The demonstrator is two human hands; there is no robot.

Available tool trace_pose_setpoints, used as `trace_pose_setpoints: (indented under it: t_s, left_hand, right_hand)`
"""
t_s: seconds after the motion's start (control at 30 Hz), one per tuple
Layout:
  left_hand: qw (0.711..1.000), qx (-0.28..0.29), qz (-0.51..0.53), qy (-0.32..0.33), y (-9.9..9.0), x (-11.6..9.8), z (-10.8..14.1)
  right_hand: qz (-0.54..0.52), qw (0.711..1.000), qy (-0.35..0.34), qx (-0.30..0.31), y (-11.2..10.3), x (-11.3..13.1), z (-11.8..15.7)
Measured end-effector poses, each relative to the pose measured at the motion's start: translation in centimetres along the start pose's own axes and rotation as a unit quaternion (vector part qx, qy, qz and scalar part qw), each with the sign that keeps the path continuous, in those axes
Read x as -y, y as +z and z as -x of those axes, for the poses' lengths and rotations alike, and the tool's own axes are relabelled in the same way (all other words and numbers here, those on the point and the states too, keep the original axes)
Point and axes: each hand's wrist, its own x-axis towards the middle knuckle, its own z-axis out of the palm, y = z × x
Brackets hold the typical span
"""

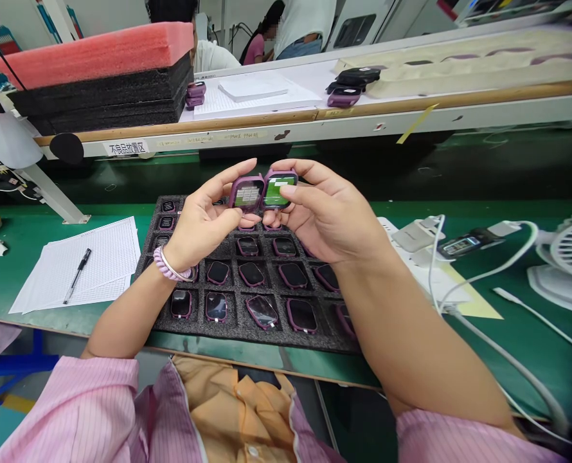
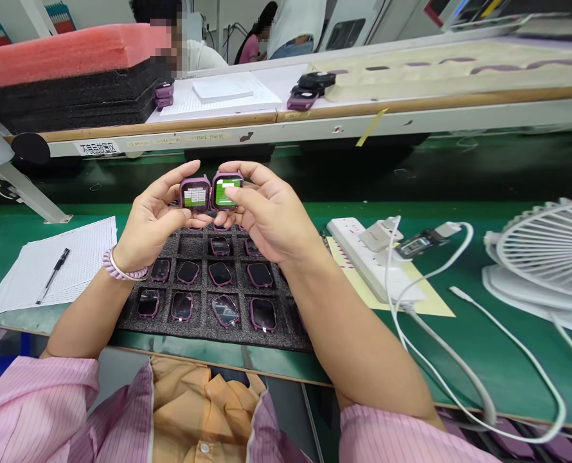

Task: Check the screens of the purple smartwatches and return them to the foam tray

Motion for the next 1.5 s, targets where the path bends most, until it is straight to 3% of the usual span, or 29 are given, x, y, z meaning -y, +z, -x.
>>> trace_pose_setpoints:
  t_s: [0.57, 1.07, 1.27, 1.5]
  left_hand:
    - [1.0, 0.026, 0.018, -0.002, 0.3, -0.3, 0.2]
    - [0.999, -0.011, 0.027, -0.037, 0.0, -0.4, 0.1]
    - [0.996, -0.056, 0.024, -0.065, 0.1, -0.7, 0.0]
    - [0.996, -0.063, 0.026, -0.056, 0.1, -0.8, -0.1]
  right_hand:
    - [0.031, 0.999, -0.029, -0.031, -0.6, -0.8, -0.3]
    - [-0.015, 1.0, 0.007, -0.005, -0.7, -0.1, -0.4]
    - [-0.002, 1.0, 0.008, -0.025, -0.1, 0.0, -0.2]
    - [0.001, 0.999, 0.007, -0.032, -0.1, -0.3, -0.2]
